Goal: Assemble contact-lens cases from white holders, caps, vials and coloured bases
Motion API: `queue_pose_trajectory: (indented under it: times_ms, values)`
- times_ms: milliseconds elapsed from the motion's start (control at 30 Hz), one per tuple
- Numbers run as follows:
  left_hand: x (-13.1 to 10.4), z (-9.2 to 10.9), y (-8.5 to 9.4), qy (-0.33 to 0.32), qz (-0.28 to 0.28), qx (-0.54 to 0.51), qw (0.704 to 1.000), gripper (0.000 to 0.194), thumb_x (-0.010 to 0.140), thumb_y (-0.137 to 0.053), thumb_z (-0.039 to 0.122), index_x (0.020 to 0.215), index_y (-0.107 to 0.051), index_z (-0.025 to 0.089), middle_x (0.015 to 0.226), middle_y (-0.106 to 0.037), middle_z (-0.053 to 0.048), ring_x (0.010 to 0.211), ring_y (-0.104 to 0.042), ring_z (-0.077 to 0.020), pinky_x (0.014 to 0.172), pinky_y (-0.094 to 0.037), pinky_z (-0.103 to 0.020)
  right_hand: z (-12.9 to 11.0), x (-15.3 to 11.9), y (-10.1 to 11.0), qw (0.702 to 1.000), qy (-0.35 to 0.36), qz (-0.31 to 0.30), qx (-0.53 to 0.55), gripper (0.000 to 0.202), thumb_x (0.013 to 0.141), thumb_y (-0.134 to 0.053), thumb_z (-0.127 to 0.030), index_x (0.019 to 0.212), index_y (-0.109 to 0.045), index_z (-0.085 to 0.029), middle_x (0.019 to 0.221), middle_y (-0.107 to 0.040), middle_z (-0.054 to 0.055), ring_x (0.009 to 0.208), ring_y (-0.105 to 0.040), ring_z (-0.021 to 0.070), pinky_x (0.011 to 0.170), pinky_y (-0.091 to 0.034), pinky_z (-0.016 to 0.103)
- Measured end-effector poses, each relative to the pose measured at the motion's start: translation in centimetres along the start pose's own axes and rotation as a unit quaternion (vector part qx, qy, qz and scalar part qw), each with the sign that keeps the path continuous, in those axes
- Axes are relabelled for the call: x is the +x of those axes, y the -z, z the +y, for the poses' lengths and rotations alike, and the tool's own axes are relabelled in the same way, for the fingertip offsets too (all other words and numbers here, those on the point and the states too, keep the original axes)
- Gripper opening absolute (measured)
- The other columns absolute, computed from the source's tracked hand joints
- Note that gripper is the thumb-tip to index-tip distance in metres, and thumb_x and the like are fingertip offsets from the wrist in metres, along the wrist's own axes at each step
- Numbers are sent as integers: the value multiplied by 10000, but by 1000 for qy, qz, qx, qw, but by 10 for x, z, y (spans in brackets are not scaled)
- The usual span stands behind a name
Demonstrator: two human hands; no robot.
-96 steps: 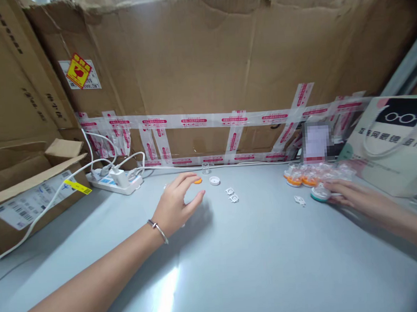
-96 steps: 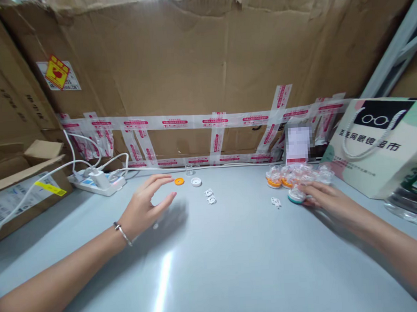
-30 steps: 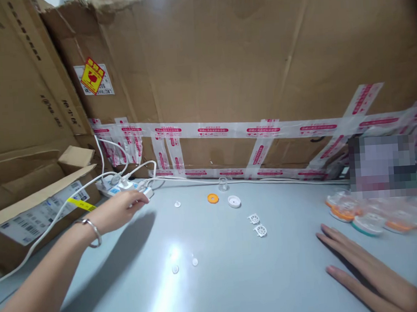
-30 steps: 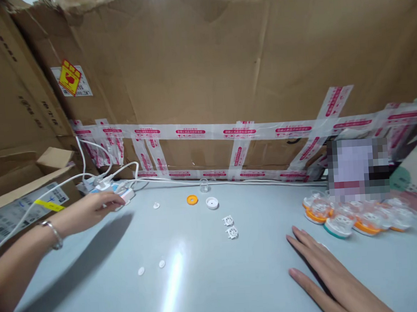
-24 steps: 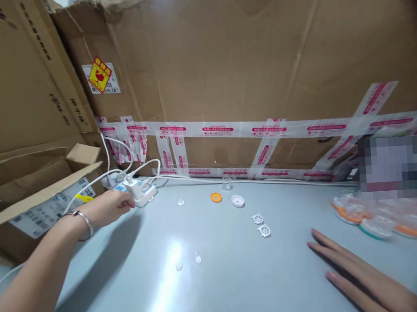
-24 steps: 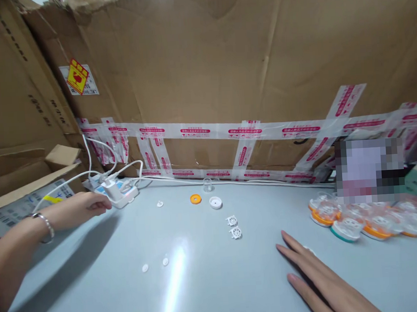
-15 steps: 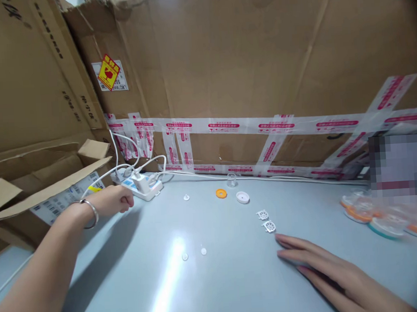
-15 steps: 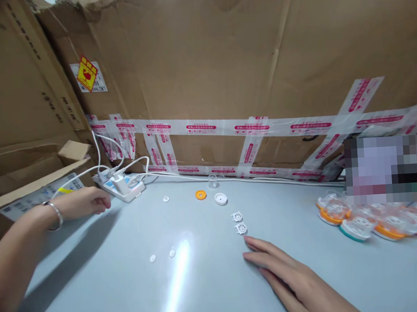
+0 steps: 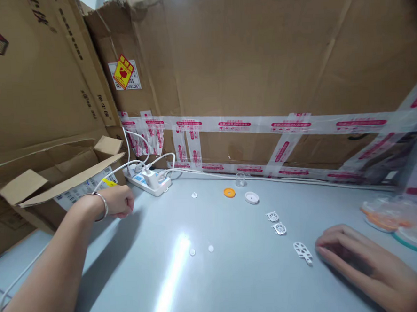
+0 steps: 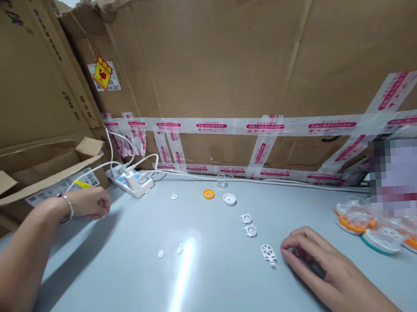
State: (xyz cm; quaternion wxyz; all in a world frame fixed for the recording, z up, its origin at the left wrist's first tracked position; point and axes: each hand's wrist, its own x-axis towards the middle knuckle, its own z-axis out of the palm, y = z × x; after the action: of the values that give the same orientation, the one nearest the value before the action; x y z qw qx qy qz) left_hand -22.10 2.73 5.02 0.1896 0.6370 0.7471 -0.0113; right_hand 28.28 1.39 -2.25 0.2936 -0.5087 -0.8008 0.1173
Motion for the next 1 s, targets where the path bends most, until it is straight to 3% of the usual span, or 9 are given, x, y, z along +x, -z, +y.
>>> queue_pose_trajectory:
  times_ms: [67, 133, 233, 400, 533, 633, 767, 900, 1000]
  values:
    - [-1, 0, -1, 0, 2, -6, 1000, 140, 530, -472, 170, 500, -603, 129, 375, -538, 20, 367, -449, -120, 402, -324, -204, 4, -1, 1, 996, 8, -89, -12, 176, 788, -518, -398, 792, -589, -238, 800, -589, 20, 725, -576, 154, 637, -487, 232]
    - [-3, 2, 2, -5, 5, -16, 1000, 142, 553, -473, 181, 506, -593, 124, 384, -537, 16, 368, -445, -116, 392, -323, -199, 7, -3, 1, 991, 2, -135, -17, 158, 807, -497, -371, 818, -579, -237, 819, -590, 23, 731, -571, 158, 642, -482, 240]
    - [-6, 12, 11, -34, 13, -47, 998, 165, 635, -480, 228, 603, -605, 125, 482, -583, 4, 444, -499, -126, 422, -380, -199, 11, -4, 1, 988, -1, -153, -11, 147, 792, -515, -365, 819, -584, -238, 817, -602, 22, 711, -573, 160, 624, -479, 237]
    - [-10, 34, 22, -129, 66, -131, 981, 308, 787, -447, 391, 935, -575, 152, 769, -628, -27, 677, -563, -137, 561, -456, -197, 16, -3, 1, 984, 4, -176, -3, 153, 803, -503, -365, 812, -573, -229, 787, -599, 25, 673, -562, 154, 608, -471, 240]
    - [-14, 39, 24, -178, 119, -187, 959, 342, 794, -466, 438, 928, -576, 143, 702, -603, -27, 596, -536, -126, 493, -420, -195, 16, -4, 0, 981, -5, -193, -11, 164, 827, -471, -365, 808, -555, -226, 781, -582, 24, 664, -543, 146, 615, -461, 247]
    - [-13, 44, 20, -172, 124, -122, 970, 319, 791, -472, 437, 823, -598, 146, 573, -567, 1, 520, -510, -114, 464, -385, -194, 13, -4, 0, 981, -6, -193, -6, 161, 817, -485, -362, 780, -556, -222, 763, -583, 21, 647, -537, 145, 600, -458, 247]
    - [3, 65, -6, -217, 163, -60, 961, 284, 800, -459, 384, 729, -602, 150, 646, -620, -19, 605, -561, -136, 556, -431, -223, 9, -3, 2, 982, -4, -191, -8, 161, 822, -479, -353, 765, -548, -218, 737, -581, 17, 625, -529, 141, 582, -450, 244]
    - [25, 93, -48, -284, 197, -69, 936, 263, 815, -452, 300, 993, -584, 158, 960, -604, -80, 795, -573, -159, 652, -463, -250, 0, -5, 2, 982, -11, -188, -18, 150, 831, -467, -348, 785, -532, -221, 745, -577, 12, 635, -527, 138, 598, -444, 244]
    - [35, 105, -71, -295, 209, -67, 930, 303, 839, -417, 248, 1099, -546, 162, 1022, -577, -92, 793, -566, -157, 707, -454, -274, -7, -5, 2, 982, -32, -183, -33, 189, 831, -451, -396, 792, -516, -223, 711, -564, 2, 612, -514, 131, 573, -433, 237]
